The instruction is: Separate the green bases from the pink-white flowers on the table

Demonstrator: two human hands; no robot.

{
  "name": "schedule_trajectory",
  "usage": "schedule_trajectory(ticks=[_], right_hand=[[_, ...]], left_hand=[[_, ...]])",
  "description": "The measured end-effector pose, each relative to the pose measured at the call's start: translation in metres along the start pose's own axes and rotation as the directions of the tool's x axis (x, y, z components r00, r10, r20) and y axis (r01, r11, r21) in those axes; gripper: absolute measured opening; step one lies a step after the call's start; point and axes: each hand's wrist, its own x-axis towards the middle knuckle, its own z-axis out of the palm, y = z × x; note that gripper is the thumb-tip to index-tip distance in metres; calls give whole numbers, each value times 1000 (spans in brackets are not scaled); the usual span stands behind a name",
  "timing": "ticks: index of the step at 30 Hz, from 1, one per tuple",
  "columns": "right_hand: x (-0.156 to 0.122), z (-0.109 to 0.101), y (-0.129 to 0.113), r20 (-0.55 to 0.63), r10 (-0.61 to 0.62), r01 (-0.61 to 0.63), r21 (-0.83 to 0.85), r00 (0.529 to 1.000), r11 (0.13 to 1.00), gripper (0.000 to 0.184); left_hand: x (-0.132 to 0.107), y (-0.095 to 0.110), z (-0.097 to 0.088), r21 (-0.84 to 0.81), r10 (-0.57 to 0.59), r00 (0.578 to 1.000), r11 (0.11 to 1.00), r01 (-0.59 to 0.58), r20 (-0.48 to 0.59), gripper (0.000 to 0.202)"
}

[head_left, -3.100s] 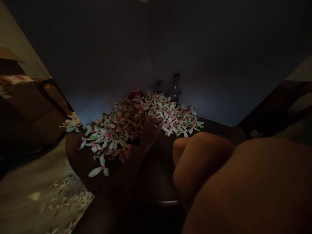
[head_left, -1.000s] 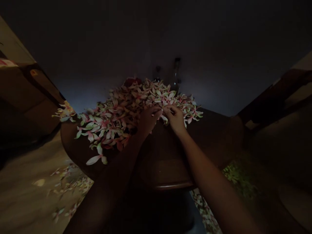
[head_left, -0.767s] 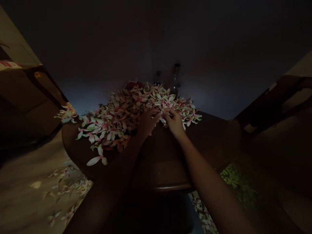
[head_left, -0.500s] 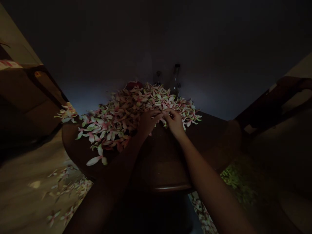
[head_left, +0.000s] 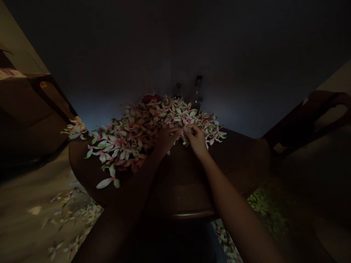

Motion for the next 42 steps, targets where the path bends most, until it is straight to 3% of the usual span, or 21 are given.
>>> schedule_trajectory(ticks=[10, 17, 20, 23, 25, 29, 34, 36, 38, 42], right_hand=[[0, 0, -1, -7, 13, -13, 7, 1000, 1000, 36], [0, -2, 3, 6, 23, -23, -17, 1000, 1000, 31], [-1, -3, 6, 37, 11, -7, -93, 999, 996, 27], [-3, -1, 5, 65, -15, 27, -187, 998, 982, 21], [-5, 1, 1, 78, -47, 64, -231, 996, 971, 16], [-9, 6, -5, 119, -64, 94, -269, 991, 959, 12], [-10, 6, -5, 28, -53, 58, -191, 998, 980, 15], [-9, 5, -6, -43, -34, 29, -108, 998, 994, 17], [-7, 3, -6, -113, 27, -26, 8, 993, 1000, 18], [-3, 4, -5, -163, 292, -217, 367, 942, 904, 13]], left_hand=[[1, 3, 0, -70, -23, 999, 997, 25, 32, 25], [-1, 8, -2, -33, -44, 999, 998, 45, 18, 37], [-1, 12, -2, -14, -59, 998, 998, 59, -17, 34], [1, 11, -3, -13, -85, 986, 996, 84, -143, 25], [3, 9, -5, -106, -141, 951, 988, 116, -275, 19], [6, 2, -13, -346, -293, 828, 929, 130, -478, 27], [11, -4, -26, -560, -434, 722, 825, 77, -539, 34], [14, -8, -29, -611, -480, 702, 788, 81, -526, 31], [15, -12, -30, -592, -444, 735, 803, 72, -513, 25], [12, -12, -20, -454, -243, 873, 891, 29, -422, 20]])
